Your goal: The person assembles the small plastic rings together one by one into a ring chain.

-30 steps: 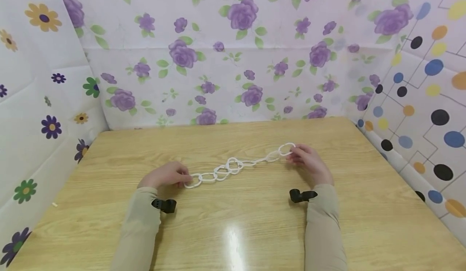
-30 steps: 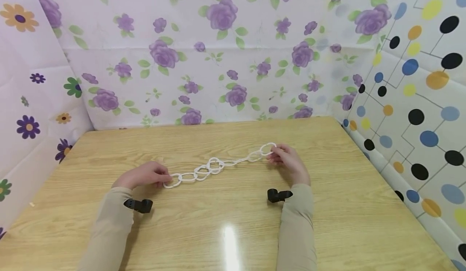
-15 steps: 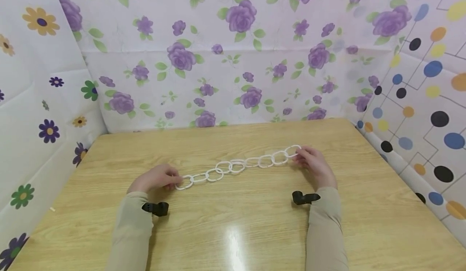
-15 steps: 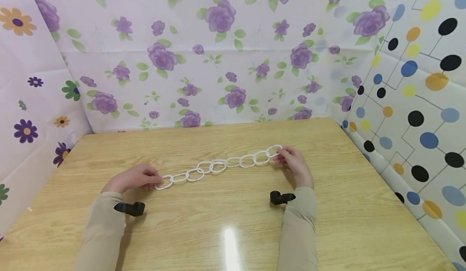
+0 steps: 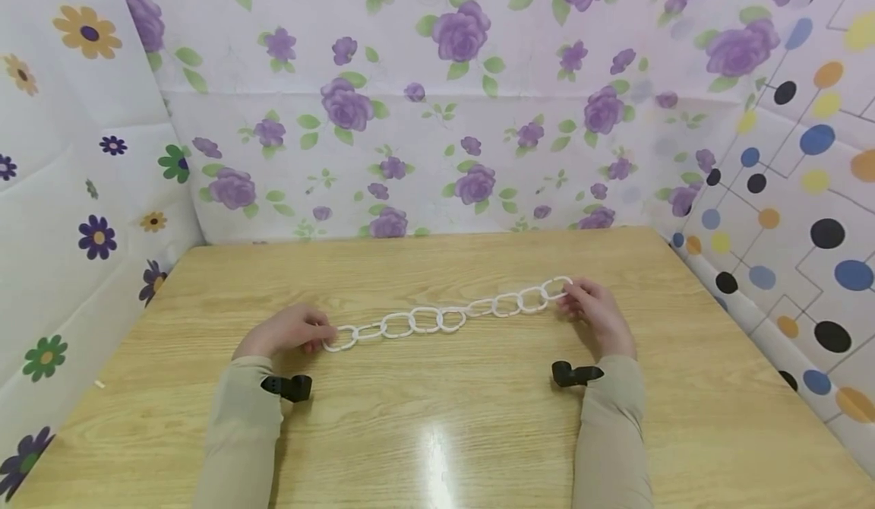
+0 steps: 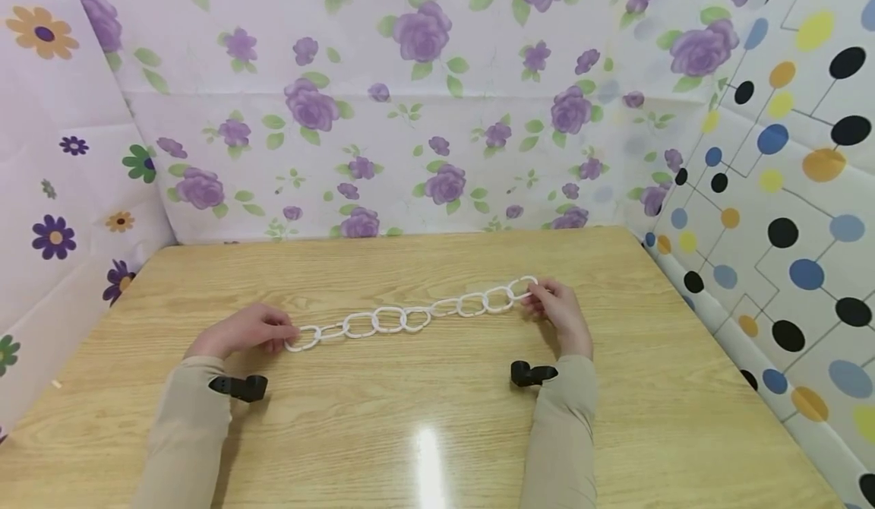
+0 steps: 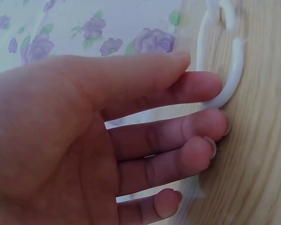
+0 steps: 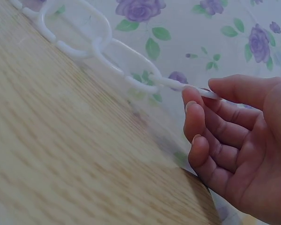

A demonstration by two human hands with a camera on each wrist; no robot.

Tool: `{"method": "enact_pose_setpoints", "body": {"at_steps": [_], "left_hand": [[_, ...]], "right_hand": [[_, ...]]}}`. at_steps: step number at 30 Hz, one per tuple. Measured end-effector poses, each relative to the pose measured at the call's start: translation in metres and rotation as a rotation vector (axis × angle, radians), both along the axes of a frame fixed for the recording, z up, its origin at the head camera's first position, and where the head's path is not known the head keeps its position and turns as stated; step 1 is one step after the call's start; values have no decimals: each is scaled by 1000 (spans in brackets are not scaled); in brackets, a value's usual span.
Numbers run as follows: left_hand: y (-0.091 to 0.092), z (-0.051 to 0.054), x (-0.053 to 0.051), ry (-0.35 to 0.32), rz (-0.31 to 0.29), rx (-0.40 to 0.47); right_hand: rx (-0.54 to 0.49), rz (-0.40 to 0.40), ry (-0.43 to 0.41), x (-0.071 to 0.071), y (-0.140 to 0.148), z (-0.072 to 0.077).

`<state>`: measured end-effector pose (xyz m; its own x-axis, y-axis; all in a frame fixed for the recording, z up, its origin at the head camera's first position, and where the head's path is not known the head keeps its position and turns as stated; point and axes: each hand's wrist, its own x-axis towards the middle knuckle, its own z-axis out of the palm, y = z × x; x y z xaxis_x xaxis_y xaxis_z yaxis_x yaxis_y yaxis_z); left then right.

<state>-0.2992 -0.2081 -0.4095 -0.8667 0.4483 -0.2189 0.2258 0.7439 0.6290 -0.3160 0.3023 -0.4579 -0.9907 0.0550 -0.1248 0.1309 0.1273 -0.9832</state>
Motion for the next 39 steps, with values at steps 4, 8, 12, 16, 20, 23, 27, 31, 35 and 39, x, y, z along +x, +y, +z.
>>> {"method": "enact_pose_setpoints", "body": {"at_steps": [4, 8, 12, 16, 20, 23, 27, 31, 35, 39], "left_hand": [[-4, 0, -1, 1, 18, 9], [-8, -1, -1, -12, 36, 2], [-10, 0, -1, -29, 51, -4], [-11, 2, -2, -35, 64, -2], [-12, 4, -3, -36, 75, -9], [-13, 4, -3, -37, 86, -12], [-17, 2, -2, -39, 93, -6], [-20, 1, -1, -43, 108, -1], [-21, 0, 0, -41, 113, -3], [-20, -1, 2, -43, 114, -8]], "right_hand": [[25, -4, 19, 1, 0, -1], [50, -10, 21, 2, -1, -2], [39, -41, 12, 3, -1, -3], [20, -81, 12, 2, -1, -2], [-10, -112, 1, 1, -1, -1], [-19, -138, -20, 1, 0, 0], [6, -169, -54, 3, 1, 1], [59, -193, -79, 6, 2, 4], [83, -208, -100, 8, 2, 6], [104, -204, -112, 9, 2, 7]]}}
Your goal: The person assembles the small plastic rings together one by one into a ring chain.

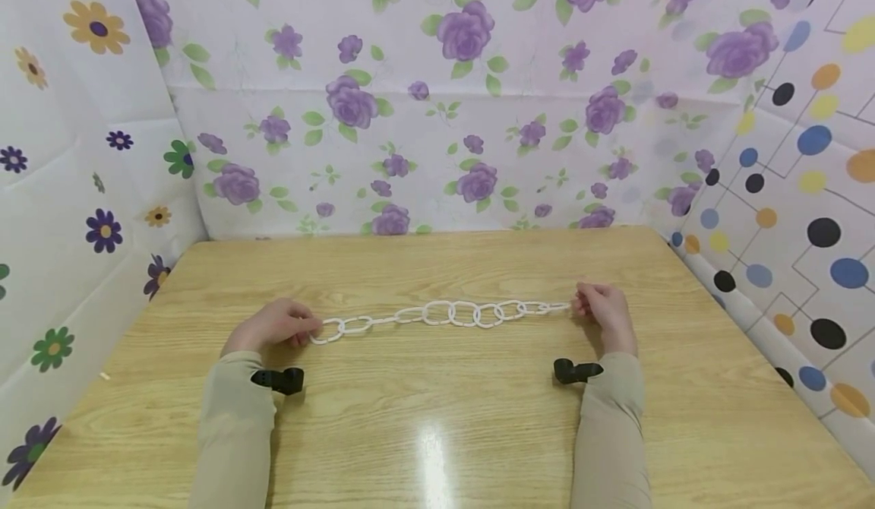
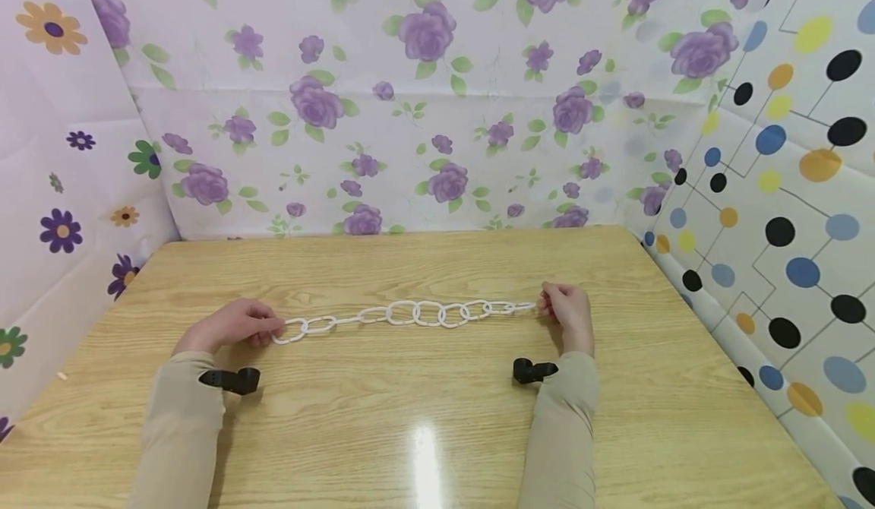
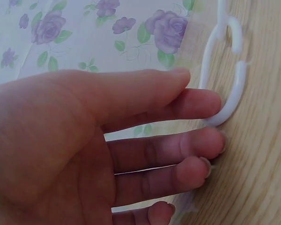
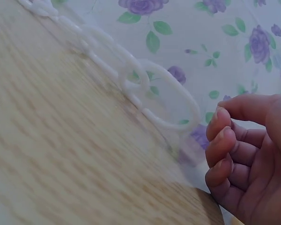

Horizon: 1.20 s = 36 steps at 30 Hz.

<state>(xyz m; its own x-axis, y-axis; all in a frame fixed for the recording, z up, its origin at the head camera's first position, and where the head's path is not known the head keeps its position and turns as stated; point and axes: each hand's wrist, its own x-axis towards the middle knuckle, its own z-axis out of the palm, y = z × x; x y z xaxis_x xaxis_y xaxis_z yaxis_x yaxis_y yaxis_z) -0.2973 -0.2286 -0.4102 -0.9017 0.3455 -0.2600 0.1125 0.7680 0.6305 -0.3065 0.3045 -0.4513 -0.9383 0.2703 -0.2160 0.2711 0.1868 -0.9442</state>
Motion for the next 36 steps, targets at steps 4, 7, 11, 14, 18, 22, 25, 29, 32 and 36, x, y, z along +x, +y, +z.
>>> {"method": "enact_pose_setpoints", "body": {"at_steps": [4, 7, 11, 14, 18, 22, 25, 29, 32, 36], "left_hand": [[0, -1, 0, -11, 7, 6], [-1, -1, 0, -14, 4, 12], [-1, -1, 0, -12, 17, 1], [-2, -1, 0, -12, 32, -4], [-3, -2, 0, -6, 39, 3], [-4, -3, 0, -1, 40, 2], [-5, -3, 0, 8, 34, -1], [-5, -3, 0, 8, 42, -3], [-5, -2, 0, -13, 64, 0], [-5, -2, 1, -28, 71, 11]], "right_hand": [[74, 33, 17, -1, -1, -2], [168, 116, 42, -1, 0, -4], [356, 257, 63, -2, 0, -6], [471, 297, 53, -3, -1, -6], [517, 314, 43, -3, -3, -6], [522, 371, 50, -1, -2, -4], [518, 415, 51, 1, -3, -3], [505, 379, 52, 1, -5, -3], [500, 318, 53, 0, -5, -4], [502, 277, 60, -1, -5, -6]]}}
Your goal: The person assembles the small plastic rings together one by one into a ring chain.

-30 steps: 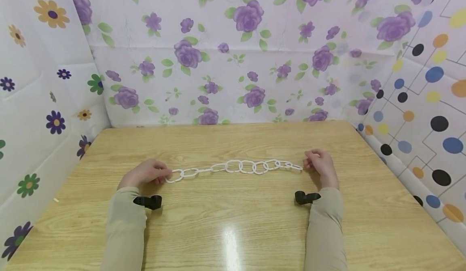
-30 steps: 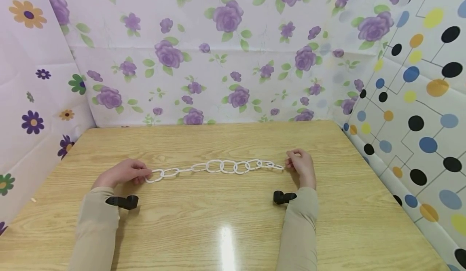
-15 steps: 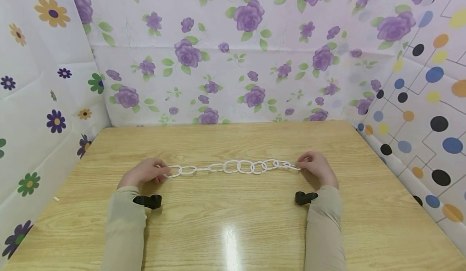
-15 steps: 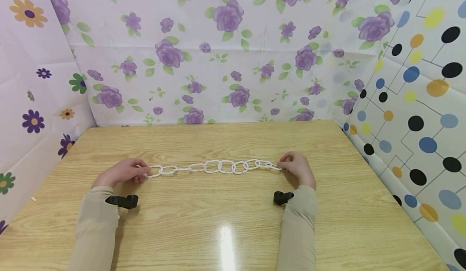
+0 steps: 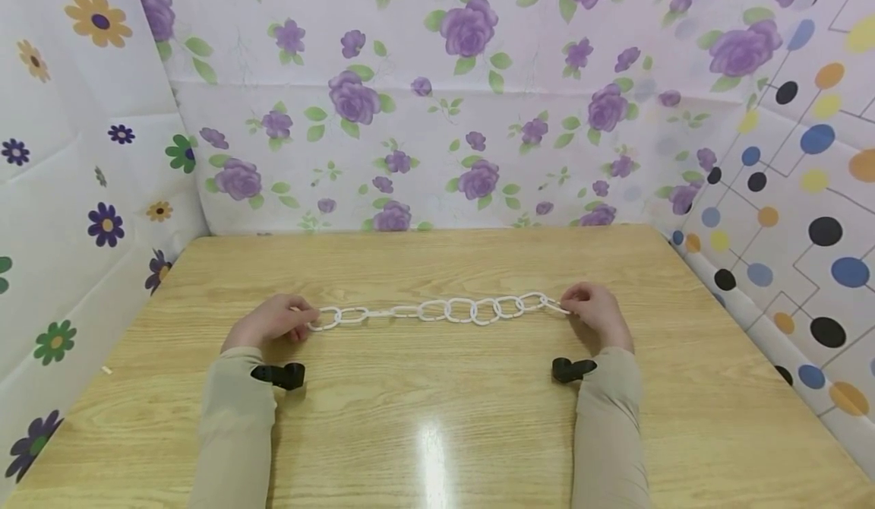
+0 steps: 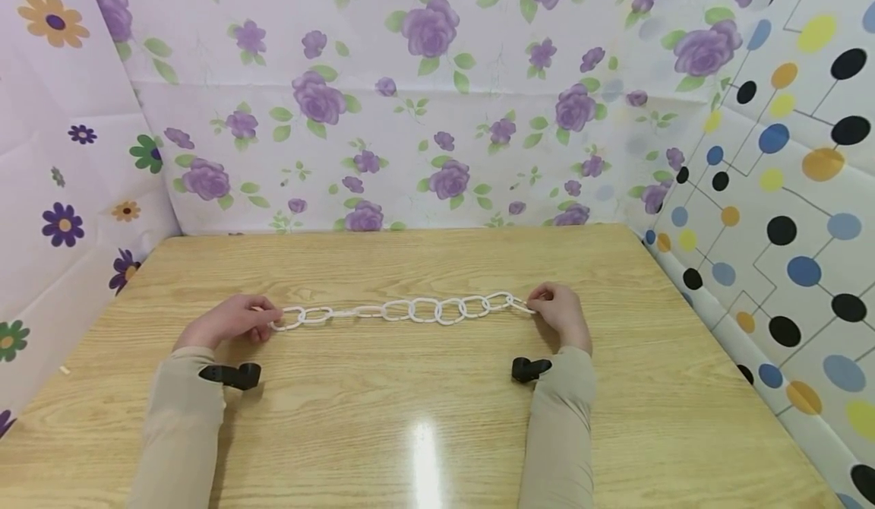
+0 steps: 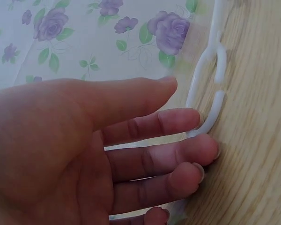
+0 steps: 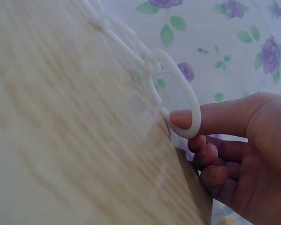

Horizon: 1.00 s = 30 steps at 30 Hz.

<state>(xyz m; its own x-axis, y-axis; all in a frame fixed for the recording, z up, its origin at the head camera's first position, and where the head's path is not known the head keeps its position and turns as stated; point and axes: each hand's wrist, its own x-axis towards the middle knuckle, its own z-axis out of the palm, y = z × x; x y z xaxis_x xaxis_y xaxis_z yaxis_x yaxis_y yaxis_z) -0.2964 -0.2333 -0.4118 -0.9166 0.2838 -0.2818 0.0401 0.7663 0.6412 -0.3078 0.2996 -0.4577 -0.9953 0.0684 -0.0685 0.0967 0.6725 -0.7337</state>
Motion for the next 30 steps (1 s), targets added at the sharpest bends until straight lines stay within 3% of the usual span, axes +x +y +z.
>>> {"method": "enact_pose_setpoints", "body": {"at_steps": [8, 14, 21, 25, 30], "left_hand": [[-1, 5, 2, 52, -11, 21], [0, 13, 2, 114, -11, -17], [4, 22, 1, 155, 83, -67], [14, 24, 0, 213, 132, -44], [36, 22, 0, 283, 197, -18]], "right_hand": [[17, 16, 40, 1, 5, -2], [-22, -37, 50, 10, 4, 4], [-2, -83, 171, 7, -7, 23], [43, -52, 243, 0, -22, 34], [102, 15, 260, -4, -46, 45]]}}
